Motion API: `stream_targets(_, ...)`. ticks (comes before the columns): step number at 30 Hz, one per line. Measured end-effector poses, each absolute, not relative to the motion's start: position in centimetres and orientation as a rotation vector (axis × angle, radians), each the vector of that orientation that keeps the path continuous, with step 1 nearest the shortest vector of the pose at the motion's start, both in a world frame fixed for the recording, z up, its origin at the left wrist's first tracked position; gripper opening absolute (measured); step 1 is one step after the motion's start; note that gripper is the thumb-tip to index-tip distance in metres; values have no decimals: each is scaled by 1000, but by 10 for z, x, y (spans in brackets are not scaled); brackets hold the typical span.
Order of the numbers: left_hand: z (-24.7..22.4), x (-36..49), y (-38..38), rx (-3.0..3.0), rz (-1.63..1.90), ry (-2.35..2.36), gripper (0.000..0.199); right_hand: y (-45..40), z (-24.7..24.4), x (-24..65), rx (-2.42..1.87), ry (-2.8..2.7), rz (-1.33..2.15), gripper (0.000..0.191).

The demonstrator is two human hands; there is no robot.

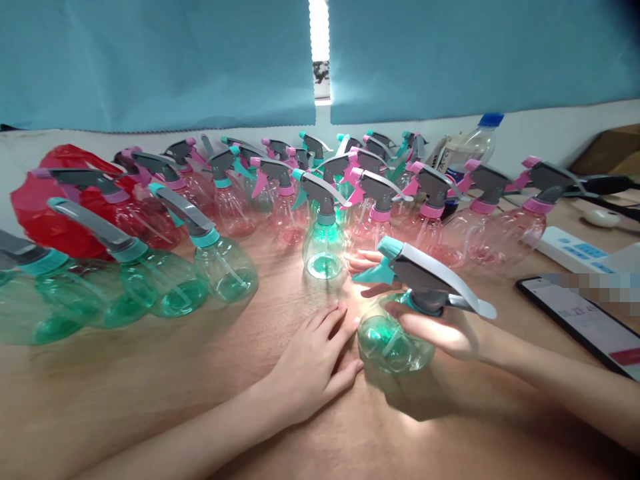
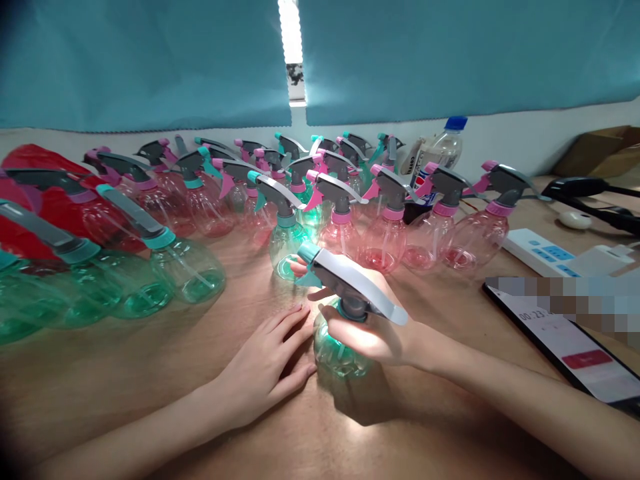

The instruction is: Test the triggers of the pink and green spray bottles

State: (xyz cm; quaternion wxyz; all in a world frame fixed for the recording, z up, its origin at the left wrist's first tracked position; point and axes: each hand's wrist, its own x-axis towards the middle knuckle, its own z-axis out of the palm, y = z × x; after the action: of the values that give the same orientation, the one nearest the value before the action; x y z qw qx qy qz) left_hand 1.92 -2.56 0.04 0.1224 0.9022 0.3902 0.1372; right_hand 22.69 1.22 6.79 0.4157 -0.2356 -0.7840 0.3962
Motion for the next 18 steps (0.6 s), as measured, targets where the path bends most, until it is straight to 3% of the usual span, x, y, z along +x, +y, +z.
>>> stream_targets(6,1,19,-25,2644,389,1137,48,9,77,223,-631,-1985,964,52)
stream_targets(13,-2,19,-26,2656,396,1132,48,6,77,223,-710,-1988,807,51)
stream_targets(18,-2,19,-26,2655,378,1148,48,8,77,223,-724,-1972,891,55)
